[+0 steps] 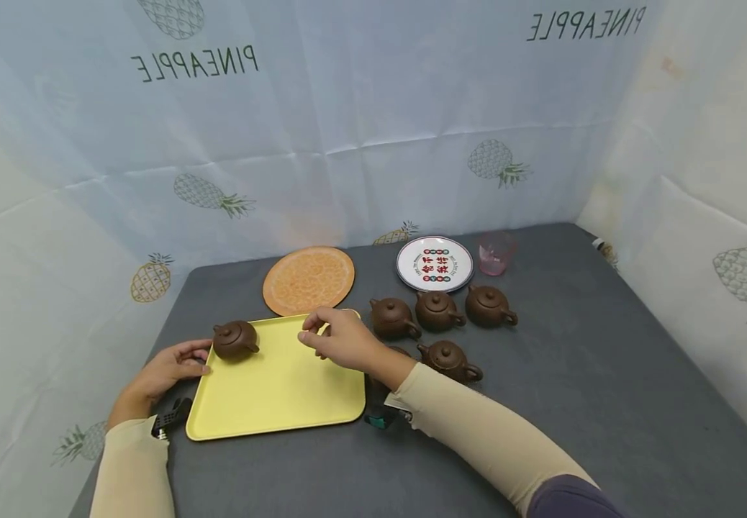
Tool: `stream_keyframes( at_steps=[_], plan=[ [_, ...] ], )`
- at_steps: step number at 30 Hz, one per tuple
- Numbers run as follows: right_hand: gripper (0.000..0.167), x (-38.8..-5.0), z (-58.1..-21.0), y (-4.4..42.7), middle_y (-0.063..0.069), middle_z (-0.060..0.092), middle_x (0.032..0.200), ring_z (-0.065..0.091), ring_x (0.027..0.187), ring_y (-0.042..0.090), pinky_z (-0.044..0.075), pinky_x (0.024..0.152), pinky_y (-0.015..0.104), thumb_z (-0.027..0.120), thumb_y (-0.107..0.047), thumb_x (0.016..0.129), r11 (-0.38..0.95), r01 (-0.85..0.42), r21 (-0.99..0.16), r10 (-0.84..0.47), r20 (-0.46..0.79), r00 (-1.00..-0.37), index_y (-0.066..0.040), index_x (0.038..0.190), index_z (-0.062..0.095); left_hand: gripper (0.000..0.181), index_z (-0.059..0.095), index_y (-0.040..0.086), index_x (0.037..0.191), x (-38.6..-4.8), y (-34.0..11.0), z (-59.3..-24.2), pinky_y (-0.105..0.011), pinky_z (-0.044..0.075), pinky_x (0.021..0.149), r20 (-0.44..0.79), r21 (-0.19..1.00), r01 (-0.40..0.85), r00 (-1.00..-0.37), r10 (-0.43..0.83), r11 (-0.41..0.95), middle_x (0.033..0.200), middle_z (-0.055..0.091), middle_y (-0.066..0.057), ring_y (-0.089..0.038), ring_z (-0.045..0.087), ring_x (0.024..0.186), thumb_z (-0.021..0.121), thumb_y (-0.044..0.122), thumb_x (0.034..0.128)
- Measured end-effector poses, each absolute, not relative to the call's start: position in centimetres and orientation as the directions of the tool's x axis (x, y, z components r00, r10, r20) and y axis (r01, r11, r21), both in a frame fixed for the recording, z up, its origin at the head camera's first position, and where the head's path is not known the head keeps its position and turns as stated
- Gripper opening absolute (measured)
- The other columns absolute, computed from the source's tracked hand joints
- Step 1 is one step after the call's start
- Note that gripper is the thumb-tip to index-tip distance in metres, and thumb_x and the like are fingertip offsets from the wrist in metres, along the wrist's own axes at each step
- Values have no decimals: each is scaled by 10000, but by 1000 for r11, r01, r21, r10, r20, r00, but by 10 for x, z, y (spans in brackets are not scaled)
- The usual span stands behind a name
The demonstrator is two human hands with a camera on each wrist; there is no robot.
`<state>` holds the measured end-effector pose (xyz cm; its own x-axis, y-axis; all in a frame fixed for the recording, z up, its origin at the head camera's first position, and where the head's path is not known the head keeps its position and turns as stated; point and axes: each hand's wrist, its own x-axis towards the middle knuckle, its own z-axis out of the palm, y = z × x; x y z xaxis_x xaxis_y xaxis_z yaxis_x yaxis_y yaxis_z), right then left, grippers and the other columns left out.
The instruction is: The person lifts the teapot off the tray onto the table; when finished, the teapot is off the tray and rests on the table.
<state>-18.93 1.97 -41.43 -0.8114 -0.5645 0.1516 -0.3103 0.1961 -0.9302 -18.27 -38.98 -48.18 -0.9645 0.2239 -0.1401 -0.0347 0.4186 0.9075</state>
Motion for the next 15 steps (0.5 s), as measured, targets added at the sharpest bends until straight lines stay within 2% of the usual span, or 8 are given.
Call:
stream_keyframes(
  at_steps=[6,15],
  plan=[
    [124,-193,-425,-24,-29,618,897,641,661,163,535,597,328,637,-280,961,221,-291,-931,-535,134,-834,-170,1015,644,684,397,-109,1414,-183,-392,-481,-256,507,755,-157,900,-50,-964,216,433,1095,561,-177,-133,643,872,743,61,850],
    [130,-209,-458,-73,-9,604,879,656,665,187,541,594,292,662,-270,946,218,-200,-955,-514,61,-856,-156,1003,635,692,390,-84,1432,-181,-391,-480,-267,504,762,-191,887,-80,-960,203,455,1127,549,-195,-149,639,886,741,97,863]
  ],
)
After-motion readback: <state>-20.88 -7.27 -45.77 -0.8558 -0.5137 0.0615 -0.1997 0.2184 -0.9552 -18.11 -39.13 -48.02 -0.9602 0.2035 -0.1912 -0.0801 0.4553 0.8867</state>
